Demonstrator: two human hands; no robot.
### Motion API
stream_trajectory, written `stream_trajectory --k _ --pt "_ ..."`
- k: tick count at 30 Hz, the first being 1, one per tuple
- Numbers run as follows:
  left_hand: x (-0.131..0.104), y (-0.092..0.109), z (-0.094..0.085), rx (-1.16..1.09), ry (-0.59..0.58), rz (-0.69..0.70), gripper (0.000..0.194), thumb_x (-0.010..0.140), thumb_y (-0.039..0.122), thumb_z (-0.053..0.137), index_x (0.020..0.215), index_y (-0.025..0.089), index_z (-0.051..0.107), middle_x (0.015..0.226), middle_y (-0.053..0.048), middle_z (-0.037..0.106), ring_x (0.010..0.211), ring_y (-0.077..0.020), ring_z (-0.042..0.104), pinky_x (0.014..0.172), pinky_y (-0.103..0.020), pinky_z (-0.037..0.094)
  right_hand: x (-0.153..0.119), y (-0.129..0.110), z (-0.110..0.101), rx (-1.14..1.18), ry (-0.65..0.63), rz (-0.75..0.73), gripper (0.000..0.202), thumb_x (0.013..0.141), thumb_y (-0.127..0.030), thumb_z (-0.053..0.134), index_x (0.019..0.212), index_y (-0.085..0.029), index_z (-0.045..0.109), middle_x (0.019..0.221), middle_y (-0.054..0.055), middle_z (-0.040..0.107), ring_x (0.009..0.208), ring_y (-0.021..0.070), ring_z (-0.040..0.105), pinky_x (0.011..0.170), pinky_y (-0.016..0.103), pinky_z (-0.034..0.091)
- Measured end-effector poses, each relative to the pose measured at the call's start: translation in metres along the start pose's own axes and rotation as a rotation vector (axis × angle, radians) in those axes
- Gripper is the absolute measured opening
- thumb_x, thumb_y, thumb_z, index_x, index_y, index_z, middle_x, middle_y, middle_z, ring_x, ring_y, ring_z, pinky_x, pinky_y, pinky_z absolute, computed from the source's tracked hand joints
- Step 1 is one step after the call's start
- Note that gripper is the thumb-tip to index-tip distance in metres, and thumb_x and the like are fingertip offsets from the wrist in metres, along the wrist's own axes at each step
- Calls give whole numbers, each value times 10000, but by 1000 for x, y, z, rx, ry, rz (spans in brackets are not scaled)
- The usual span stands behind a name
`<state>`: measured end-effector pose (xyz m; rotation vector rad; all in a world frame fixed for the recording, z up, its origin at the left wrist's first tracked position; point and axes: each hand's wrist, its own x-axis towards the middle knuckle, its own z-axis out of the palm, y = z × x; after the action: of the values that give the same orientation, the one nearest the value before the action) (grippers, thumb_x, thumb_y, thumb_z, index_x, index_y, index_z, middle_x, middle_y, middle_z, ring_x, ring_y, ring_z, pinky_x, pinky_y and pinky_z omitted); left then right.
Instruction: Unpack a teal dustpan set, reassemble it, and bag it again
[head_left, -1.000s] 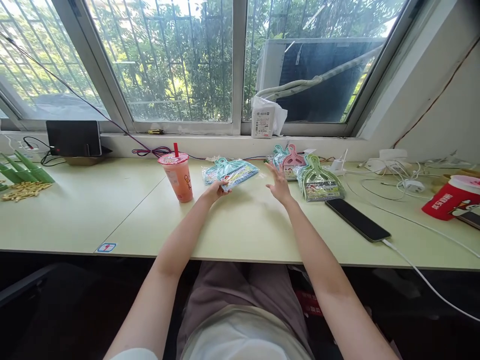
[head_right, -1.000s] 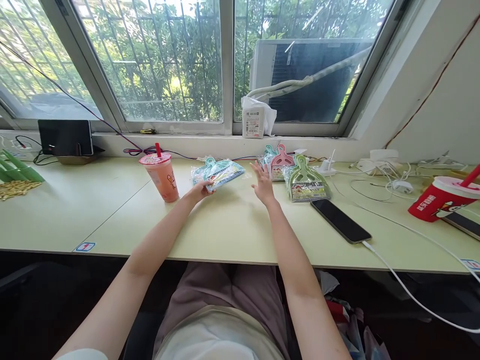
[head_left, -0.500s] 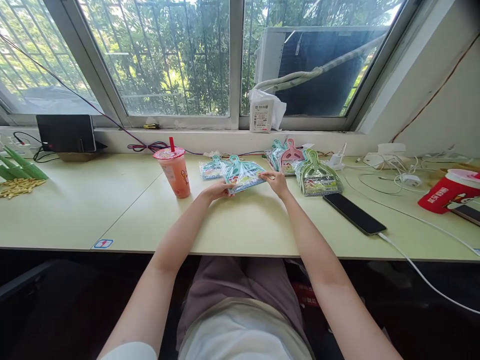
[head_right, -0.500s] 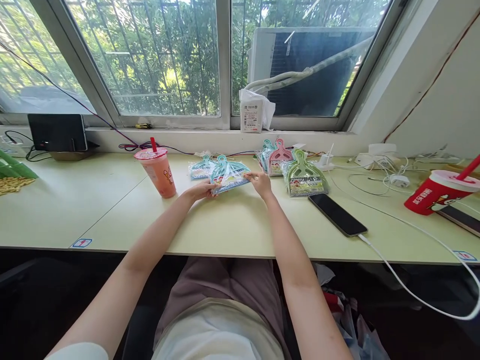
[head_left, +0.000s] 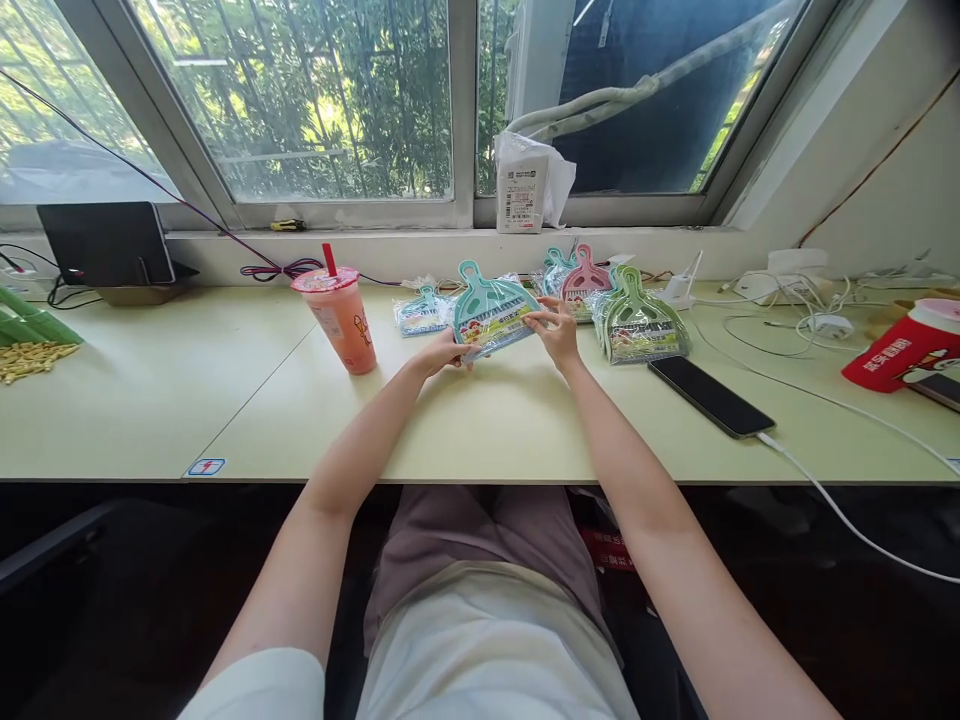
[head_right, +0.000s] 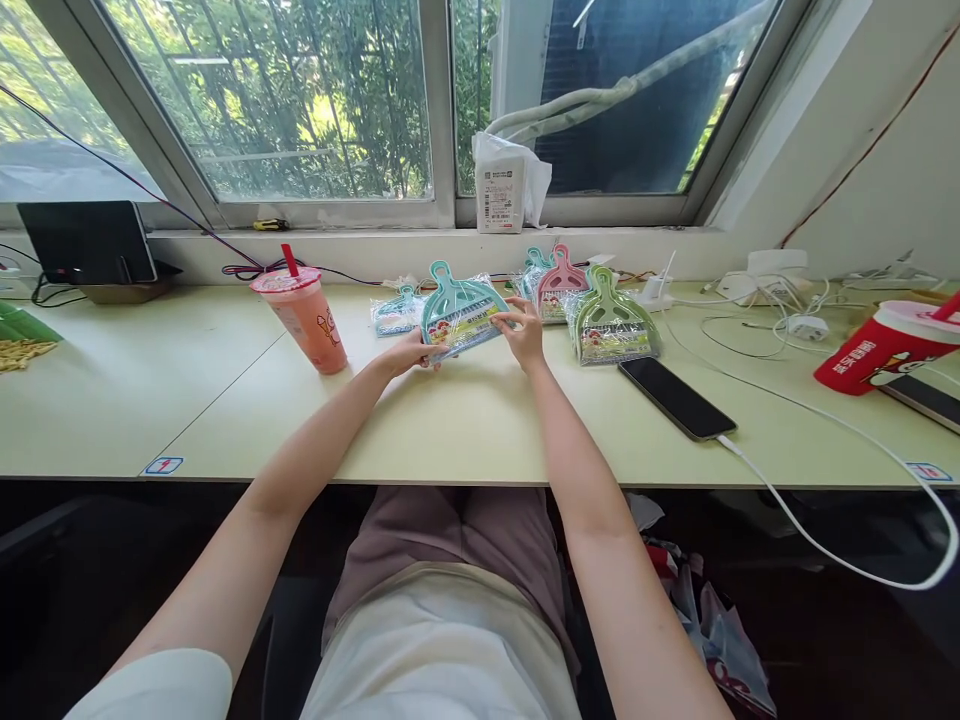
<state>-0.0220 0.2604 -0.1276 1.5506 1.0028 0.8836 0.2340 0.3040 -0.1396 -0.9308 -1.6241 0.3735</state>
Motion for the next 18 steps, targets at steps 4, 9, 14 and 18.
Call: stream_trajectory --k 4,9,14,18 --pt "-2 6 0 52 -32 37 465 732 329 782 1068 163 506 958 -120 741 544 -111 636 474 -220 313 -3 2 -1 21 4 9 167 849 -407 715 872 -264 799 1221 74 652 1278 281 540 1121 455 430" --pt "-4 13 2 84 -49 80 475 735 327 769 1081 158 491 945 -120 745 529 -100 620 470 -221 308 -3 3 -1 77 7 67 212 812 -407 729 872 -214 795 1288 120 628 1253 304 567 1012 439 514" --pt "-9 13 -3 55 -52 59 545 723 309 780 1162 166 490 943 -113 751 526 -100 615 488 -232 316 -2 -2 -1 309 -48 306 602 699 -359 812 1272 -276 647 1318 87 644 1182 247 612 897 350 573" --pt "-11 10 -10 46 -70 -10 600 693 288 816 1180 182 482 961 -116 751 532 -102 617 494 -230 329 -2 3 1 551 -182 599 488 608 -270 861 1064 -208 697 908 41 733 808 176 681 710 289 593"
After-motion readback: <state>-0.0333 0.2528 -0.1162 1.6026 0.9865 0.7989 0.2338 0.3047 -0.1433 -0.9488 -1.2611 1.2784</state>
